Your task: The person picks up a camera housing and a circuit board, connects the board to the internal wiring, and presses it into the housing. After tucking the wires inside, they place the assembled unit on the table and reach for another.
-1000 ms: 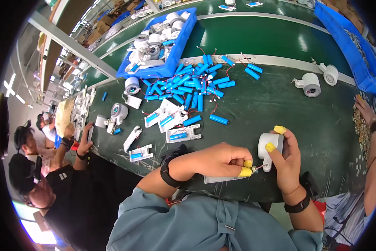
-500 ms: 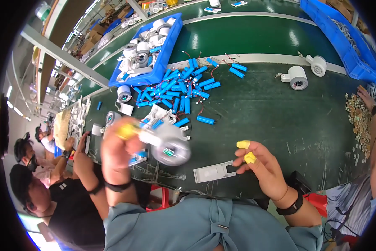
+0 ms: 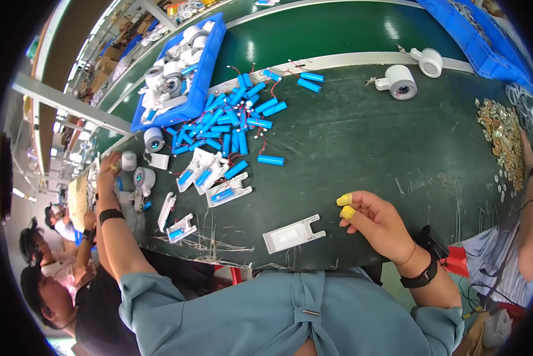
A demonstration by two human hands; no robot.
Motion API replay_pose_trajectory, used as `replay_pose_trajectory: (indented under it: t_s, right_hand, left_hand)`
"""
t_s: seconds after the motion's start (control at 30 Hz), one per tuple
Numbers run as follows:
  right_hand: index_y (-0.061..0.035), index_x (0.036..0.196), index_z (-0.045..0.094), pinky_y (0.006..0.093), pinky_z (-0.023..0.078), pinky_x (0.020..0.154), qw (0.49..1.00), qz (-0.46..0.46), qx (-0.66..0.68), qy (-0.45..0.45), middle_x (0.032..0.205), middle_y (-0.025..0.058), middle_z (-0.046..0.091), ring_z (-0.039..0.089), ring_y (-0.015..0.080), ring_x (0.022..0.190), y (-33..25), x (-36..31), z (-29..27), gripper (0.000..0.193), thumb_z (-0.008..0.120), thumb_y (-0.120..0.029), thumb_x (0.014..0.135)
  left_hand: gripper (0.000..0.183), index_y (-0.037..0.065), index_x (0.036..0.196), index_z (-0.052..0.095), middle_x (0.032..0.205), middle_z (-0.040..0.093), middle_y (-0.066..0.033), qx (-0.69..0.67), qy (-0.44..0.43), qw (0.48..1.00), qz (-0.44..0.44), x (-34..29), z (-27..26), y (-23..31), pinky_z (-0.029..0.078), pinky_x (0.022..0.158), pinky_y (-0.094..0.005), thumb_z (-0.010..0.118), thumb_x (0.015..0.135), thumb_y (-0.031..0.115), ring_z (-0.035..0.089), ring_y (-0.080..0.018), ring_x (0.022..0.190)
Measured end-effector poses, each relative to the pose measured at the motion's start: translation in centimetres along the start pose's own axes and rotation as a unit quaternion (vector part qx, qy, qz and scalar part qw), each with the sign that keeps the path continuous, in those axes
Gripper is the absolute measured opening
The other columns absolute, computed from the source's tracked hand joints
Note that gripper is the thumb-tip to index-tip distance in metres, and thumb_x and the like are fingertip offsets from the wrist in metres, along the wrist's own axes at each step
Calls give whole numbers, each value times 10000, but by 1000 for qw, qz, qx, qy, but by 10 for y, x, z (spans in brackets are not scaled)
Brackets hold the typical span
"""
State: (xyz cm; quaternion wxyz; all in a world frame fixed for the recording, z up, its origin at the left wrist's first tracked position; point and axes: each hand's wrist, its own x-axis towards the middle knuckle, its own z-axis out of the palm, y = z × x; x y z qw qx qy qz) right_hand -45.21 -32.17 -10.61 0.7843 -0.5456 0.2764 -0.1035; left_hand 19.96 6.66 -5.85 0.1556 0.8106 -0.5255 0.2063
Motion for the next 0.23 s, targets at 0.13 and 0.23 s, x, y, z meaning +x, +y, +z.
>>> replay_pose_trajectory:
  t_s: [0.13,0.23]
  right_hand:
    - [6,1191,533,234,501,736,1000,12,-7,-10,979,49,614,607,108,870,5,0,-9,246,530,-80,960]
    - [4,1196,530,234,504,736,999,34,-19,-13,989,55,613,608,113,873,3,2,-10,252,529,-87,961]
  left_hand:
    - [314,-12,1161,629,1074,667,-102,-54,-16,946,-319,21,22,138,472,826,-252,549,865,54,622,-156,973]
    - [333,-21,1194,606,1054,665,-81,-200,-102,937,-267,28,18,246,472,831,-260,555,874,53,617,-154,980]
